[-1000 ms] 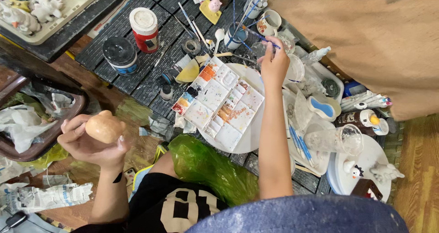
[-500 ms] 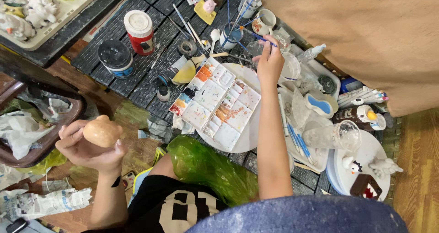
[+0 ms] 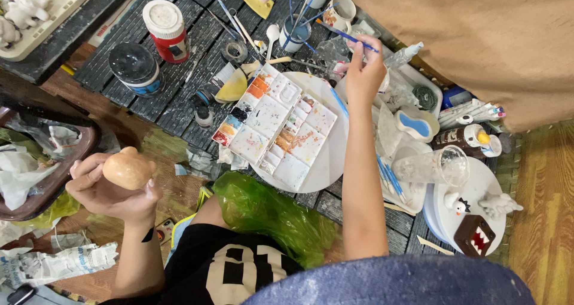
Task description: The person paints details on small ceramic figurines using a fine brush and watercolor paints. They first add black details to a white penguin-like figure, then switch to a beige head-shaped figurine to paint facial features.
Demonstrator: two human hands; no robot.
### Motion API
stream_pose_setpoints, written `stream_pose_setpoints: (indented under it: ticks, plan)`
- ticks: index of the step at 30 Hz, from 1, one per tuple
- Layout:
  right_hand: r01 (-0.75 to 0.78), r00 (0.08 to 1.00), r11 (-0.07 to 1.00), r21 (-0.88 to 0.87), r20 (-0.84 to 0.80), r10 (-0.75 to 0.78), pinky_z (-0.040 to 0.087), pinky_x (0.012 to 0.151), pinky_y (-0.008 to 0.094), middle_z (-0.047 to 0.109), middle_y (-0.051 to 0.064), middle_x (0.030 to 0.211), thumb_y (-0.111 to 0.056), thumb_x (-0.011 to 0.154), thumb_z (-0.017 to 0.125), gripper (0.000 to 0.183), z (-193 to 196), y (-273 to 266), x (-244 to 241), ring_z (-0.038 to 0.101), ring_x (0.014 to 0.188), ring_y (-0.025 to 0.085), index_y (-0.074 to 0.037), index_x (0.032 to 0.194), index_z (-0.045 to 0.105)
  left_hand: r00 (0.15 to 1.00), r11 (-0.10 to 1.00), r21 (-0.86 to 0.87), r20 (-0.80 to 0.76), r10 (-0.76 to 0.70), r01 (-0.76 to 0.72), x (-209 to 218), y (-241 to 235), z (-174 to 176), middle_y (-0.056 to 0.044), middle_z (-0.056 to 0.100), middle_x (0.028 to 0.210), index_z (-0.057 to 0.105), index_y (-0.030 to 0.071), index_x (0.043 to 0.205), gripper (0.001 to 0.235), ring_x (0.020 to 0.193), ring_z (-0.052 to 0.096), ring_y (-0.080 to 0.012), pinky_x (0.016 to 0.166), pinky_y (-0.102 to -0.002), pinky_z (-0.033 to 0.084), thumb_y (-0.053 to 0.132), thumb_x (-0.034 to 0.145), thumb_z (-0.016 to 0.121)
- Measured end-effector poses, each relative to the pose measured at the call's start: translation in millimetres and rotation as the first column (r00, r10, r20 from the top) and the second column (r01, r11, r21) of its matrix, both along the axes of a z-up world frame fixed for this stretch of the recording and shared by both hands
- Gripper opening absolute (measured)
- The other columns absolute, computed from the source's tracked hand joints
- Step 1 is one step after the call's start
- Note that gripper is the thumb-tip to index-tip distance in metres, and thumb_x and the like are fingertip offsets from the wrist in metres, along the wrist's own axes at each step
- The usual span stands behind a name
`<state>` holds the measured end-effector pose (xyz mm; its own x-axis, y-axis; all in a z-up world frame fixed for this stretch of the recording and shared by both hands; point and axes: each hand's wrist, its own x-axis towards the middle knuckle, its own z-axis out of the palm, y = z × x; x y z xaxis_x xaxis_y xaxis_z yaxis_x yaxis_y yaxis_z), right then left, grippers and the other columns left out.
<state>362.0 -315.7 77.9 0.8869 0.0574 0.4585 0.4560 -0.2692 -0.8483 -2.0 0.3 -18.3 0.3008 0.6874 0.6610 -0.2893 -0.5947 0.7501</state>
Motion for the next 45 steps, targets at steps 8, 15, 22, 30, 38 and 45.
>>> stream_pose_setpoints:
  ticks: [8, 15, 22, 30, 38, 45]
  plan:
    - [-0.025, 0.999, 0.933, -0.359, 0.010, 0.030, 0.057, 0.055, 0.028, 0.080, 0.009, 0.110, -0.015, 0.110, 0.048, 0.019, -19, 26, 8, 0.074, 0.057, 0.014, -0.009, 0.126, 0.057, 1.000, 1.000, 0.022, -0.018, 0.018, -0.018, -1, 2, 4, -0.010, 0.057, 0.110, 0.040, 0.011, 0.120, 0.068, 0.105, 0.055, -0.0196, 0.118, -0.041, 0.030, 0.047, 0.083, 0.086]
    - [0.099, 0.995, 0.947, -0.305, 0.052, -0.087, 0.054, 0.053, 0.029, 0.081, 0.008, 0.105, -0.015, 0.109, 0.051, 0.016, -10, 24, 5, 0.072, 0.056, 0.014, -0.010, 0.122, 0.060, 1.000, 1.000, 0.018, -0.009, 0.003, -0.003, -1, 6, 2, -0.010, 0.058, 0.109, 0.040, 0.011, 0.120, 0.069, 0.103, 0.053, -0.0192, 0.118, -0.041, 0.029, 0.044, 0.082, 0.087]
    - [0.014, 0.996, 0.958, -0.287, 0.087, 0.012, 0.054, 0.056, 0.028, 0.080, 0.007, 0.101, -0.007, 0.107, 0.057, 0.014, -10, 6, -5, 0.074, 0.061, 0.013, -0.009, 0.121, 0.060, 1.000, 0.999, 0.030, -0.006, -0.014, 0.014, 2, -3, 7, -0.010, 0.057, 0.110, 0.039, 0.011, 0.117, 0.067, 0.102, 0.057, -0.0195, 0.125, -0.043, 0.024, 0.044, 0.079, 0.084]
    - [0.139, 0.978, 0.815, -0.563, 0.209, -0.022, 0.053, 0.061, 0.034, 0.081, 0.006, 0.092, -0.013, 0.106, 0.064, 0.012, -14, 7, -16, 0.074, 0.070, 0.019, -0.015, 0.118, 0.064, 1.000, 0.998, 0.055, -0.018, -0.016, 0.017, -1, -4, 11, -0.009, 0.059, 0.106, 0.040, 0.011, 0.118, 0.067, 0.104, 0.055, -0.0192, 0.127, -0.042, 0.023, 0.046, 0.082, 0.085]
    - [0.066, 0.974, 0.964, 0.257, 0.193, -0.118, 0.052, 0.063, 0.027, 0.064, 0.008, 0.108, -0.019, 0.116, 0.053, 0.019, -8, -33, -94, 0.066, 0.085, 0.017, -0.009, 0.132, 0.054, 0.999, 0.999, 0.018, 0.022, -0.048, 0.048, 3, -9, 2, -0.008, 0.056, 0.110, 0.041, 0.011, 0.117, 0.071, 0.106, 0.052, -0.0188, 0.123, -0.042, 0.025, 0.046, 0.077, 0.089]
    - [0.162, 0.987, 0.845, 0.510, -0.103, -0.128, 0.046, 0.044, 0.027, 0.059, 0.006, 0.095, -0.021, 0.111, 0.048, 0.016, -73, -52, -270, 0.056, 0.052, 0.014, -0.007, 0.107, 0.046, 0.995, 0.994, 0.052, -0.039, -0.093, 0.095, 7, -19, 5, -0.012, 0.059, 0.112, 0.043, 0.010, 0.118, 0.072, 0.108, 0.052, -0.0233, 0.123, -0.043, 0.024, 0.043, 0.075, 0.089]
